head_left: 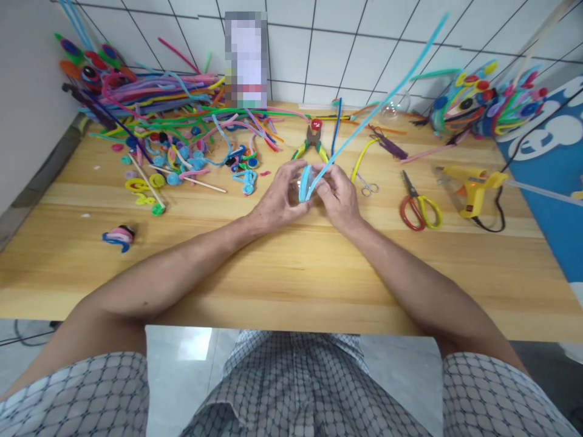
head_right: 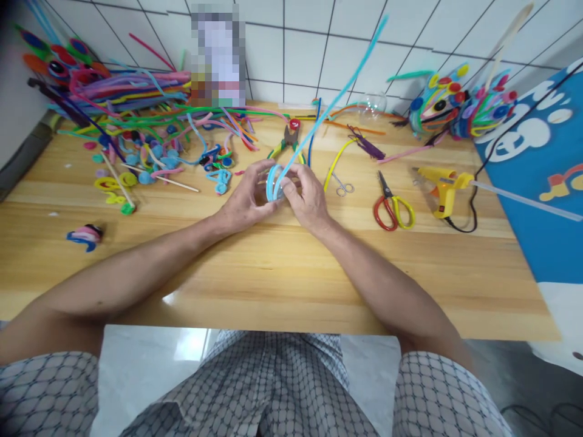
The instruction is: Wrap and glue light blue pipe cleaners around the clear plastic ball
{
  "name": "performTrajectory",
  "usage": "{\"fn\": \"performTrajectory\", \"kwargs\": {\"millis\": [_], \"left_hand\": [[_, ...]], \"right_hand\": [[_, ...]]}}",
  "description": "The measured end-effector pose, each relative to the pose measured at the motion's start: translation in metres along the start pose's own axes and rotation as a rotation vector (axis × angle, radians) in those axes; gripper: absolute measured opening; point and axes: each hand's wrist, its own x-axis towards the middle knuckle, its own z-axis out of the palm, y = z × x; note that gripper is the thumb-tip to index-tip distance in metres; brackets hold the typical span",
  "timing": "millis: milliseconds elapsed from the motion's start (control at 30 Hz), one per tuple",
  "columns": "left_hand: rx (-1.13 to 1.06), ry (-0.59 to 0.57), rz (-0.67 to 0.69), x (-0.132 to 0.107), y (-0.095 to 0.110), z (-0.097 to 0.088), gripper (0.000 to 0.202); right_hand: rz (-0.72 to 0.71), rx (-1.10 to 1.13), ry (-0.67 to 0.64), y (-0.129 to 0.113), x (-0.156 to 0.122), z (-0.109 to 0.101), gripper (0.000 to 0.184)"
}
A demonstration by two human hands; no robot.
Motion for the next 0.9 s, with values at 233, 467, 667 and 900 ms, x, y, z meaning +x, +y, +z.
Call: {"fn": "performTrajectory", "kwargs": {"millis": [233,467,667,900], "left_hand": [[-0.029,-0.031,0.04,0.002,-0.002,-0.003,0.078],[0.015,-0.015,0.093,0.006,-0.001,-0.003,0.083],[0.053,0.029,0.115,0.008,-0.005,-0.002,0.076],[0.075,0.042,0.093,0.009,-0.006,0.002,0.074]], "right_hand": [[0.016,0.018,0.008,0.0,0.001,-0.002,0.061],[0.018,-0.033,0.039,0.002,0.001,-0.003,0.065],[0.061,-0.116,0.145,-0.004,0.012,-0.036,0.056],[0.336,-0.178,0.409,-0.023,-0.047,-0.14,0.032]]}}
